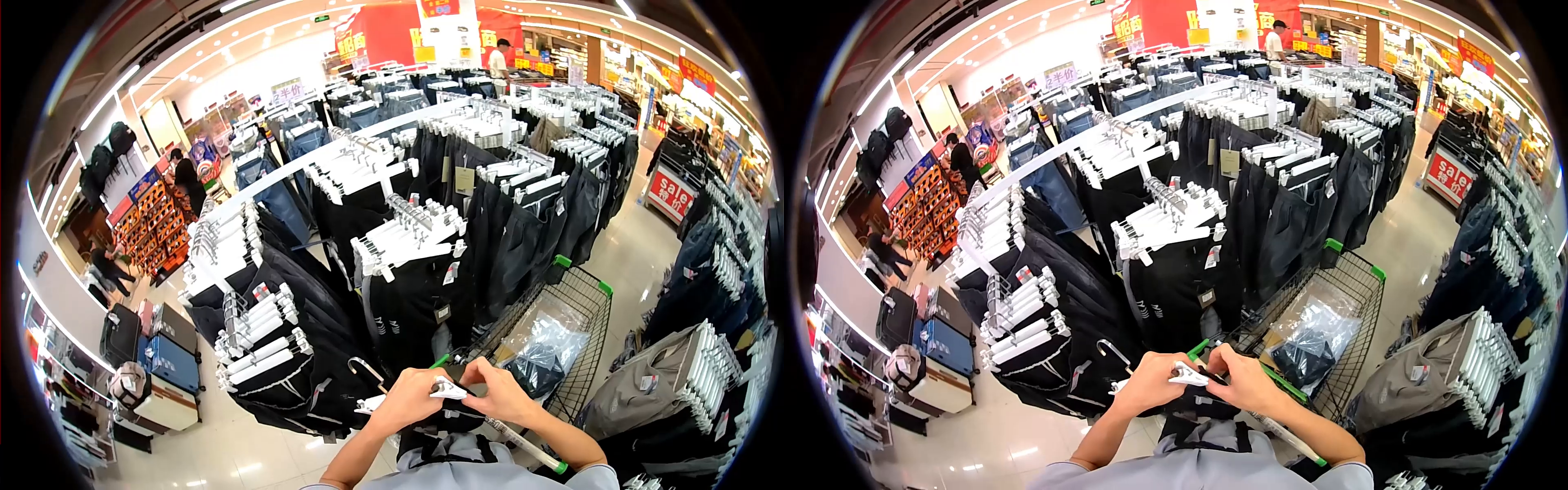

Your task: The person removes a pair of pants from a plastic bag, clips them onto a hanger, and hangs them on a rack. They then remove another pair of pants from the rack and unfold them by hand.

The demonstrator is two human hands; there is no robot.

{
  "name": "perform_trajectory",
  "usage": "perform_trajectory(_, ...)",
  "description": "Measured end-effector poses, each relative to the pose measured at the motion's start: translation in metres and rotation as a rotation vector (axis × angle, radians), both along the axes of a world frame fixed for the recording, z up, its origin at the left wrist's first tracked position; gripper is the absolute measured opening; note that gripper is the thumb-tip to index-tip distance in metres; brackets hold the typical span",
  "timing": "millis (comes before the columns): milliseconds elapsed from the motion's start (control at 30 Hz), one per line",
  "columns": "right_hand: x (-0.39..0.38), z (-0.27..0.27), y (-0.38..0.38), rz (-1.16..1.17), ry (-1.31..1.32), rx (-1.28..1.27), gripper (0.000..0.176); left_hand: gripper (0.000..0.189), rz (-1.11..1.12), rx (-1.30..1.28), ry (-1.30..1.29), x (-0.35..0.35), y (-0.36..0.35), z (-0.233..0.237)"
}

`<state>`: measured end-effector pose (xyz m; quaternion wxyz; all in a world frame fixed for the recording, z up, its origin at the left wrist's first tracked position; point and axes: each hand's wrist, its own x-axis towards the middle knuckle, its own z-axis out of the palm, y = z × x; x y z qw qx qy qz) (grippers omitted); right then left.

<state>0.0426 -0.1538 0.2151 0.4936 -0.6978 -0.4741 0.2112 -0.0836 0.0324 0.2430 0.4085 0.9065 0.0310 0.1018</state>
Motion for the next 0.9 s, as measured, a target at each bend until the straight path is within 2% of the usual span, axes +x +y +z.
perform_trajectory(67,-0.007,-0.001,0.005,-0.060,-0.071,-0.021,0.038,0.025,-0.025,-0.022,-0.020,0.000,-0.001,0.000)
perform_trajectory(133,-0.010,-0.007,0.007,-0.050,-0.101,-0.071,0.038,0.025,-0.047,0.052,-0.054,0.001,-0.002,-0.002)
perform_trajectory(200,-0.005,-0.027,0.009,-0.075,-0.236,-0.155,0.033,0.027,-0.035,0.073,-0.020,-0.002,-0.001,0.001)
perform_trajectory(333,-0.002,-0.025,0.010,-0.118,0.286,-0.123,0.018,0.030,-0.022,0.145,-0.038,-0.006,0.004,-0.005)
perform_trajectory(400,-0.008,-0.005,0.012,-0.125,0.236,-0.201,0.017,0.029,-0.004,0.127,-0.035,-0.007,0.005,-0.007)
perform_trajectory(467,-0.011,-0.001,0.011,-0.131,0.190,-0.282,0.017,0.021,0.141,-0.024,-0.132,-0.006,0.008,-0.008)
perform_trajectory(533,-0.012,0.000,0.011,-0.106,-0.001,-0.172,0.019,0.023,0.247,-0.120,-0.130,-0.007,0.016,-0.003)
perform_trajectory(633,-0.020,0.021,0.010,-0.103,0.068,-0.187,0.018,0.029,0.358,-0.111,-0.088,-0.003,0.015,-0.003)
perform_trajectory(667,-0.023,0.025,0.011,-0.092,0.106,-0.218,0.021,0.032,0.298,-0.156,-0.091,-0.002,0.013,-0.006)
perform_trajectory(700,-0.025,0.025,0.012,-0.113,0.003,-0.154,0.031,0.035,0.237,-0.202,-0.094,-0.002,0.011,-0.009)
perform_trajectory(800,-0.024,0.032,0.012,-0.139,0.001,-0.211,0.035,0.035,0.070,-0.190,-0.037,-0.006,0.006,-0.012)
perform_trajectory(833,-0.025,0.023,0.014,-0.171,-0.013,-0.021,0.034,0.035,0.073,-0.196,-0.040,-0.007,0.005,-0.011)
perform_trajectory(900,-0.021,0.027,0.009,-0.137,0.004,-0.123,0.032,0.037,0.024,-0.225,0.042,-0.009,0.004,-0.008)
